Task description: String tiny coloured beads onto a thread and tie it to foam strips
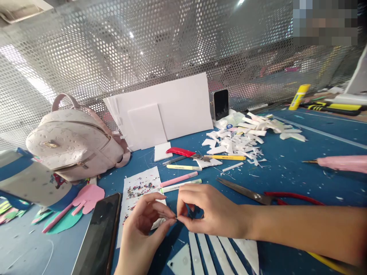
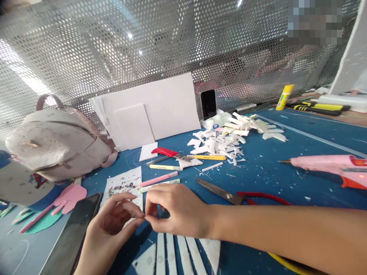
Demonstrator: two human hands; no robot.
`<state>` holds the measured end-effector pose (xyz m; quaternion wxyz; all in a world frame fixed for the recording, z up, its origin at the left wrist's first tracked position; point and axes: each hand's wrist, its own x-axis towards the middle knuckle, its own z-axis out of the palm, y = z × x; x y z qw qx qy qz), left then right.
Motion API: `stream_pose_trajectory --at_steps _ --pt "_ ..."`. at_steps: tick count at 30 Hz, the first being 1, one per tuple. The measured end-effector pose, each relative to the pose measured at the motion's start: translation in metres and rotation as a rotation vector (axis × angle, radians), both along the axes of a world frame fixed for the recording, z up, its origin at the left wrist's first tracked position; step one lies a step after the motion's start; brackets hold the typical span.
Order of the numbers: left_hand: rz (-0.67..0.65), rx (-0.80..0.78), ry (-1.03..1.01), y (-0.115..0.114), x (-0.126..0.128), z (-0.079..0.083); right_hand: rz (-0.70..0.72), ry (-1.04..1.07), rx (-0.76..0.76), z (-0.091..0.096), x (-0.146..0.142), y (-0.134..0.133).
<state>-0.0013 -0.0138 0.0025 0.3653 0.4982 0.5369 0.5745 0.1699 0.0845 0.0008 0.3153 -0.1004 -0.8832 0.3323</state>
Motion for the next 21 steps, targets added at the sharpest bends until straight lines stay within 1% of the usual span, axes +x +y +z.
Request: stream_pose_trajectory --at_steps 6,11,17,21 --pt "0.029 -0.037 0.046 -0.002 -0.0004 0.0017 0.049 -0.037 0.0 0.0013 0.0008 0.0003" --pt "0.01 -0.039 0.066 -0.0029 -0.001 0.0013 0.072 -0.102 -0.035 0.0007 0.0012 -0.0006" --pt "-0.033 -0.059 0.042 -0.0008 -0.0015 -0.0013 0.067 -0.067 0.025 0.0004 0.0013 -0.002" --pt "-0.052 -0.08 0.084 -0.0018 -0.0014 -0.0021 0.045 -0.053 0.061 0.0021 0.0018 -0.0024"
